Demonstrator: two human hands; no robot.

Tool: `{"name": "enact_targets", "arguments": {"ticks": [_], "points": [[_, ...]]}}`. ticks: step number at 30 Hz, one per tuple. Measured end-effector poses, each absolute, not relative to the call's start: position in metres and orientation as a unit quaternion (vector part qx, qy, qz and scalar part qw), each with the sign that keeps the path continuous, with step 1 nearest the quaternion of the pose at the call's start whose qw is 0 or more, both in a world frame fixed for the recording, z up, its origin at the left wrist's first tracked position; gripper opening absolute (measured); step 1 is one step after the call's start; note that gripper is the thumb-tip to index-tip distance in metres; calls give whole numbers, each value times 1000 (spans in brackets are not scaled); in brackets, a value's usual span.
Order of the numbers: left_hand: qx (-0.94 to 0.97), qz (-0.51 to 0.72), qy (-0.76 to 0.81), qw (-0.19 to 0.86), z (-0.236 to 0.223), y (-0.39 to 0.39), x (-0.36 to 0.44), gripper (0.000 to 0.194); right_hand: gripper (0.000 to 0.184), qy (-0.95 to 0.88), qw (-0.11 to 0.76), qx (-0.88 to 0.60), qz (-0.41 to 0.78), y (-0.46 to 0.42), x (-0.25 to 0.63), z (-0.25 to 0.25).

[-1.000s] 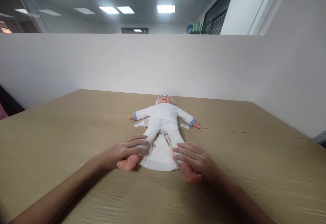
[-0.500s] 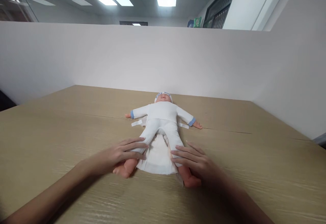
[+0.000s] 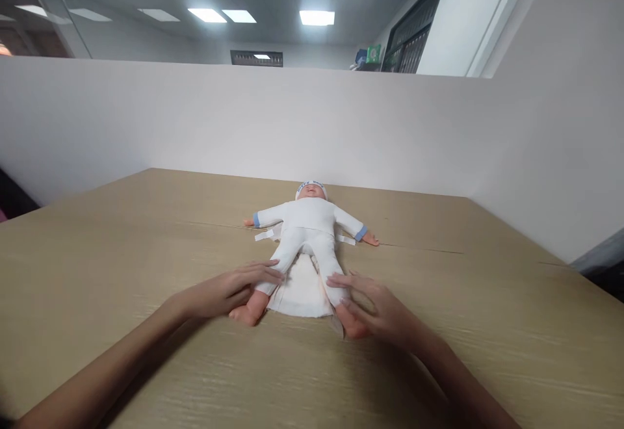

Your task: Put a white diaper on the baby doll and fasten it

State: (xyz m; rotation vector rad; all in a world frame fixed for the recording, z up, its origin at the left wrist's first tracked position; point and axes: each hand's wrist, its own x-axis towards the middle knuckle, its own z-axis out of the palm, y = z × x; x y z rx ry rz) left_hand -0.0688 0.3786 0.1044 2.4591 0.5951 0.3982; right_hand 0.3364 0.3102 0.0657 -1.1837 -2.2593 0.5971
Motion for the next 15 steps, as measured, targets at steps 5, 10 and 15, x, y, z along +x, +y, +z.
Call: {"name": "enact_targets", "arguments": {"ticks": [5, 10, 15], "points": [[883, 172, 317, 302, 117, 355, -51, 36, 62, -846, 244, -466, 84, 292, 301, 63], [899, 177, 344, 206, 113, 336, -24, 59, 68, -842, 211, -495, -39, 290, 267, 50], [908, 171, 372, 87, 93, 332, -9, 35, 58, -820, 182, -538, -72, 296, 258, 48]]}}
